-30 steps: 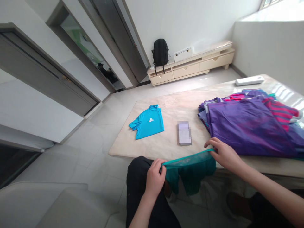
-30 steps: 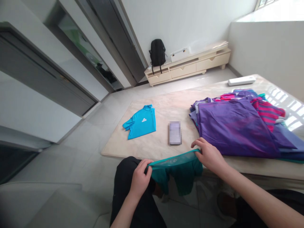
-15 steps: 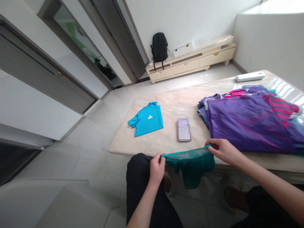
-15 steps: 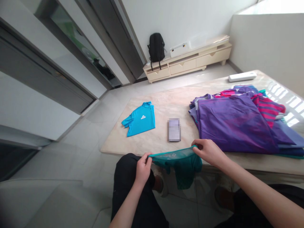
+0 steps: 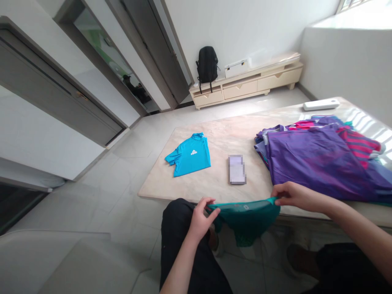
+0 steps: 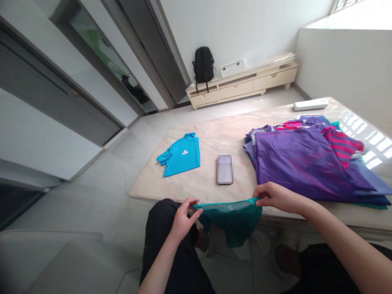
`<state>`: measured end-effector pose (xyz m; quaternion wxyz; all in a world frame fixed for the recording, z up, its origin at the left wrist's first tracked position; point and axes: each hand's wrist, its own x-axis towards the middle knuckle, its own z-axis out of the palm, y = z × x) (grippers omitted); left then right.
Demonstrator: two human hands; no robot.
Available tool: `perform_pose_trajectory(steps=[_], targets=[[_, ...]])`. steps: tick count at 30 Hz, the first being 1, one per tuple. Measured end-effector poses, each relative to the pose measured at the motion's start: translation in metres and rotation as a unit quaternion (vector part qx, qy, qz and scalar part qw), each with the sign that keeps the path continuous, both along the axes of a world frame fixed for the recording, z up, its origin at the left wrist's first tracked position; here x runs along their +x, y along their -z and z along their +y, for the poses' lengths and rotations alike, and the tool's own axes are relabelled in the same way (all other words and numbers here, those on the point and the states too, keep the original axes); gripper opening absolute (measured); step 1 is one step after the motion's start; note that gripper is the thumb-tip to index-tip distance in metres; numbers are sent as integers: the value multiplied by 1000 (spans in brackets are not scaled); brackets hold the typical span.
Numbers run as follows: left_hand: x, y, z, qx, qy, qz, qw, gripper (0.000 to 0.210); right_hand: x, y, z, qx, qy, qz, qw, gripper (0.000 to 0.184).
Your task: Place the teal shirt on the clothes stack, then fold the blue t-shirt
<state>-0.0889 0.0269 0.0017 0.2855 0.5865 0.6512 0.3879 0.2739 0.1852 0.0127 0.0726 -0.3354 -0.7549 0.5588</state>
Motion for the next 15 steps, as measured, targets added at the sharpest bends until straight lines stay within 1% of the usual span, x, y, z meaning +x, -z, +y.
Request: perform_pose_trajectory(steps=[2, 3, 5, 6, 8, 10, 12, 15], targets=[[-1, 1, 0, -12, 41, 12, 999, 43, 2, 1, 1, 11, 19, -8, 1000, 28], [0, 1, 0, -19, 59, 22, 998, 46, 2, 2, 2, 22, 26, -11, 999, 28], [1, 3, 1, -29, 78, 40, 996, 39, 1, 2, 2, 58, 43, -13, 997, 28], [2, 4, 2, -31, 76, 47, 996, 33, 1, 3, 2, 81, 53, -14, 995, 28], [3, 6, 4, -30, 50, 59, 997, 20, 0, 3, 3, 125, 72, -14, 989, 27], [4, 7, 5, -25, 21, 64, 997, 11, 0, 5, 4, 149, 85, -24, 985, 28], [4, 7, 6, -24, 2, 62, 998, 9, 1, 7, 4, 153, 91, -41, 983, 29], [5, 7, 5, -27, -20, 58, 998, 15, 1, 11, 4, 158, 97, -59, 981, 28]])
